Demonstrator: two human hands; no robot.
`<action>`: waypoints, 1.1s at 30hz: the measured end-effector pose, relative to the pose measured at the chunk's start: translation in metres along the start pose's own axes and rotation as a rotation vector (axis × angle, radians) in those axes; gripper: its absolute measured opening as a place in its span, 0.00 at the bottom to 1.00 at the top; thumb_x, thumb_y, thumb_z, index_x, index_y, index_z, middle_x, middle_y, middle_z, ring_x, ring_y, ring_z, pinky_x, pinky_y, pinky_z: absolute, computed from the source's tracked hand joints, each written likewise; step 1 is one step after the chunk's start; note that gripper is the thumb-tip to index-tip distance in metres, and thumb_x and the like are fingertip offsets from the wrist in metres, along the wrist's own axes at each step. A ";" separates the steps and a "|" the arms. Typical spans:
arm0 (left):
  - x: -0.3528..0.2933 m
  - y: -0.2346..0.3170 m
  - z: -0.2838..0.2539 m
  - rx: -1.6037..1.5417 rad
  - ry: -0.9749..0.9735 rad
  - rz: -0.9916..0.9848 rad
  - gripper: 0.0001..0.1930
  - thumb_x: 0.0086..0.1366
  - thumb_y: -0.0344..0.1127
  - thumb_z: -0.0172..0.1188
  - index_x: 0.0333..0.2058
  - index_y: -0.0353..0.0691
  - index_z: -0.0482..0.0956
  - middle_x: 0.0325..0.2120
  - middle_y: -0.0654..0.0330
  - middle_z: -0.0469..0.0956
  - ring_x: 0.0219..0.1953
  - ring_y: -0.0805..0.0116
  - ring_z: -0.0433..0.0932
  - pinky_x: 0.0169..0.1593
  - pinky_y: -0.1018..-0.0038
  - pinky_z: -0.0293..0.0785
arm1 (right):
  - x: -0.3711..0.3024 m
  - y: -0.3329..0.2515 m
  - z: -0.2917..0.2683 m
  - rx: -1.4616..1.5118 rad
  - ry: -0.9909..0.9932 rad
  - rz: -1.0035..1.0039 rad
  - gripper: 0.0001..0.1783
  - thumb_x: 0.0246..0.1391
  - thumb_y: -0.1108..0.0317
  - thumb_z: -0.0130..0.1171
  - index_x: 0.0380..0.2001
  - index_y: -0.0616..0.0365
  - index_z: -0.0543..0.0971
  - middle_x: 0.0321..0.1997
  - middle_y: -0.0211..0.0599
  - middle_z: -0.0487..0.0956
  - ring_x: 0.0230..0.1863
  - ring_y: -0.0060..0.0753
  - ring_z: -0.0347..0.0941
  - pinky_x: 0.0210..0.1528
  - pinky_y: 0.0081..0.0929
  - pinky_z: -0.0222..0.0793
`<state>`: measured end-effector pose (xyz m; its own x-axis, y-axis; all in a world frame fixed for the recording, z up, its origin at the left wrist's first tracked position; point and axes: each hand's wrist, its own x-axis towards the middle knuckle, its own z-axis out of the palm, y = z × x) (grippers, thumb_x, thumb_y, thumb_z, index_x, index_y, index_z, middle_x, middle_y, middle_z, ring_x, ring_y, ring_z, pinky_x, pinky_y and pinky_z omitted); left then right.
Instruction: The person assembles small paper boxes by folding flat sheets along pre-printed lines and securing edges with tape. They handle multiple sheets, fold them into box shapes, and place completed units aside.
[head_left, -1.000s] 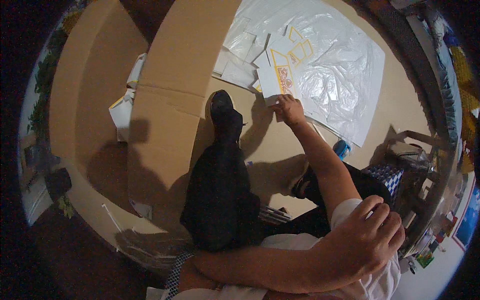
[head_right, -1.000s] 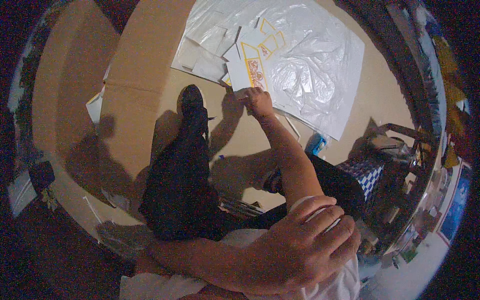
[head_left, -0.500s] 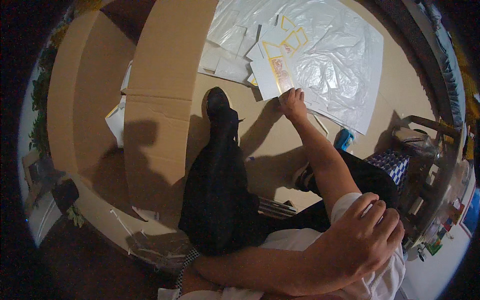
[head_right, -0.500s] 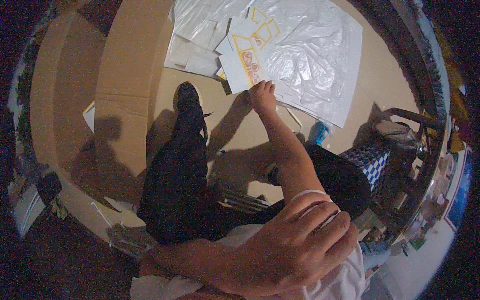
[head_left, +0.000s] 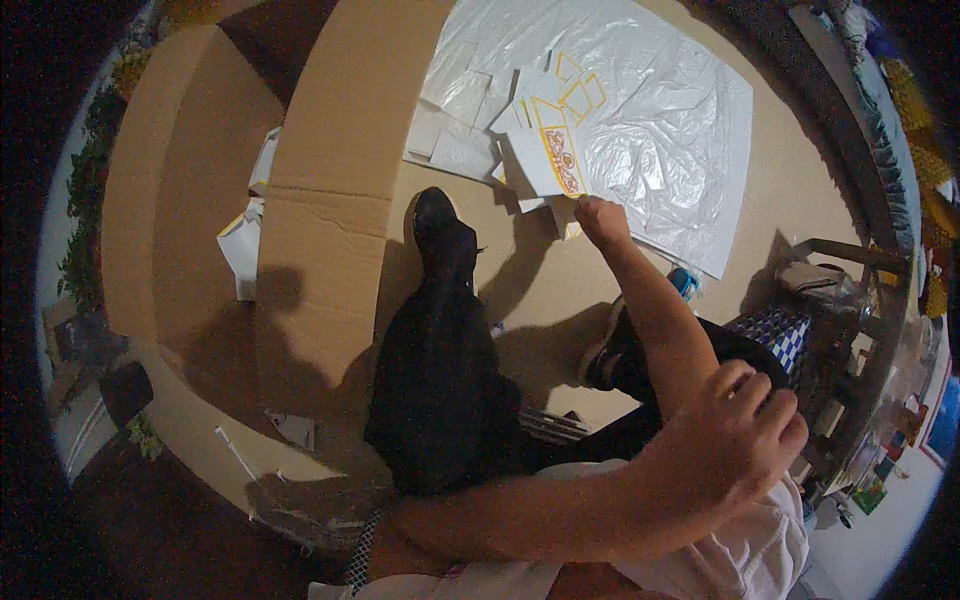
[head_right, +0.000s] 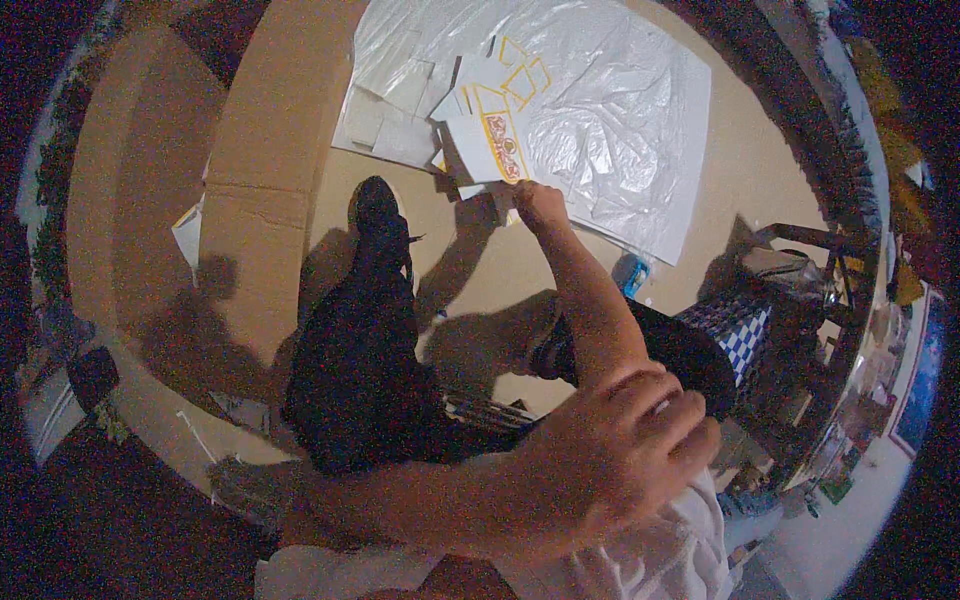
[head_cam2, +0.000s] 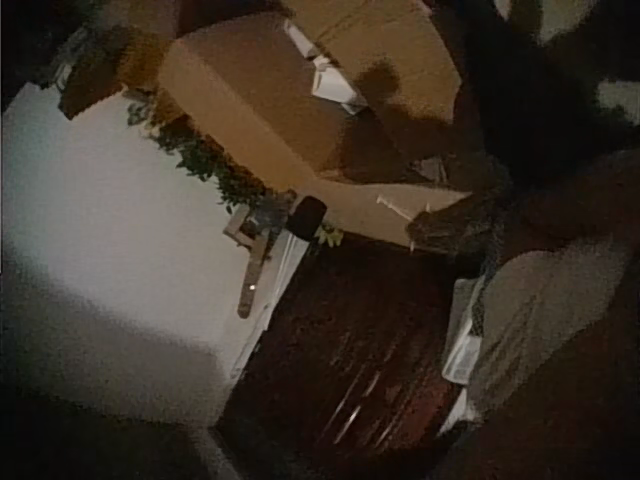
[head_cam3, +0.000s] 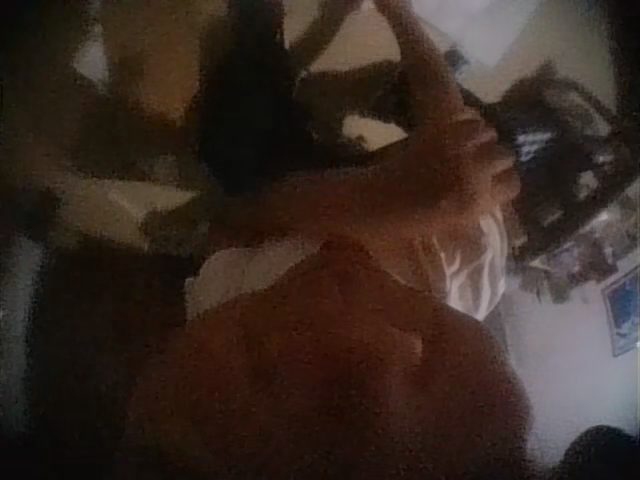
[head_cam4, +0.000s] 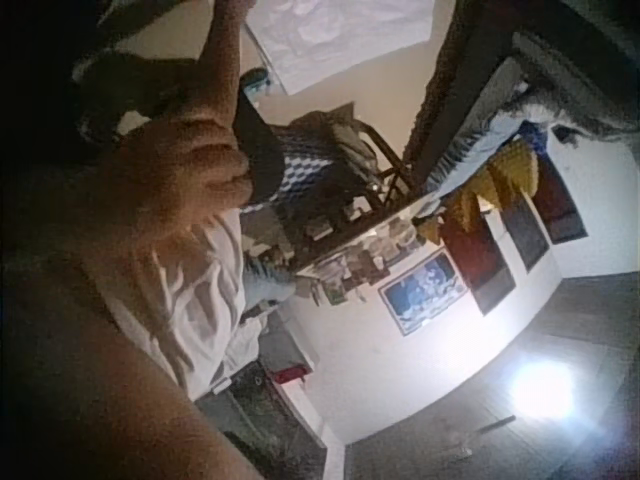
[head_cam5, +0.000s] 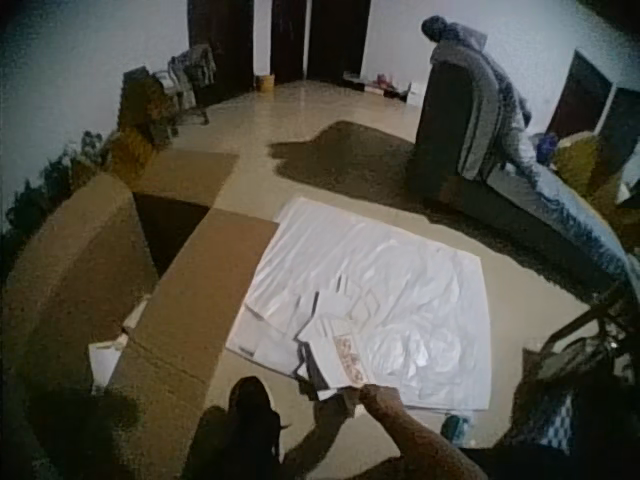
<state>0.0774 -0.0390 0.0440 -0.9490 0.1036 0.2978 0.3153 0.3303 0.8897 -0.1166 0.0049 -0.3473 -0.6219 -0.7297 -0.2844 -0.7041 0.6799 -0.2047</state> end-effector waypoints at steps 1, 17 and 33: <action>0.002 0.000 -0.003 -0.002 0.003 0.009 0.19 0.54 0.37 0.54 0.43 0.33 0.72 0.42 0.52 0.71 0.46 0.54 0.72 0.54 0.60 0.67 | -0.002 0.003 -0.015 -0.045 0.145 -0.019 0.09 0.57 0.62 0.50 0.32 0.55 0.74 0.23 0.42 0.78 0.27 0.50 0.77 0.30 0.43 0.74; 0.067 -0.057 -0.006 -0.891 1.041 -0.277 0.45 0.58 0.44 0.66 0.64 0.32 0.47 0.61 0.43 0.56 0.62 0.54 0.60 0.62 0.64 0.60 | -0.181 -0.073 -0.311 -0.160 1.043 -0.534 0.12 0.44 0.65 0.66 0.36 0.48 0.80 0.38 0.26 0.81 0.34 0.28 0.78 0.35 0.27 0.74; 0.039 -0.001 0.017 -0.858 0.652 -0.269 0.36 0.56 0.22 0.63 0.62 0.40 0.58 0.54 0.55 0.68 0.58 0.61 0.66 0.58 0.65 0.66 | -0.227 -0.028 -0.335 1.830 0.741 -0.018 0.30 0.54 0.58 0.63 0.54 0.64 0.68 0.44 0.39 0.78 0.43 0.29 0.74 0.48 0.29 0.70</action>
<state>0.0395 -0.0195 0.0486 -0.8815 -0.4704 -0.0403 0.2385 -0.5174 0.8219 -0.0710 0.1274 0.0369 -0.9573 -0.2888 0.0087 0.1221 -0.4316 -0.8937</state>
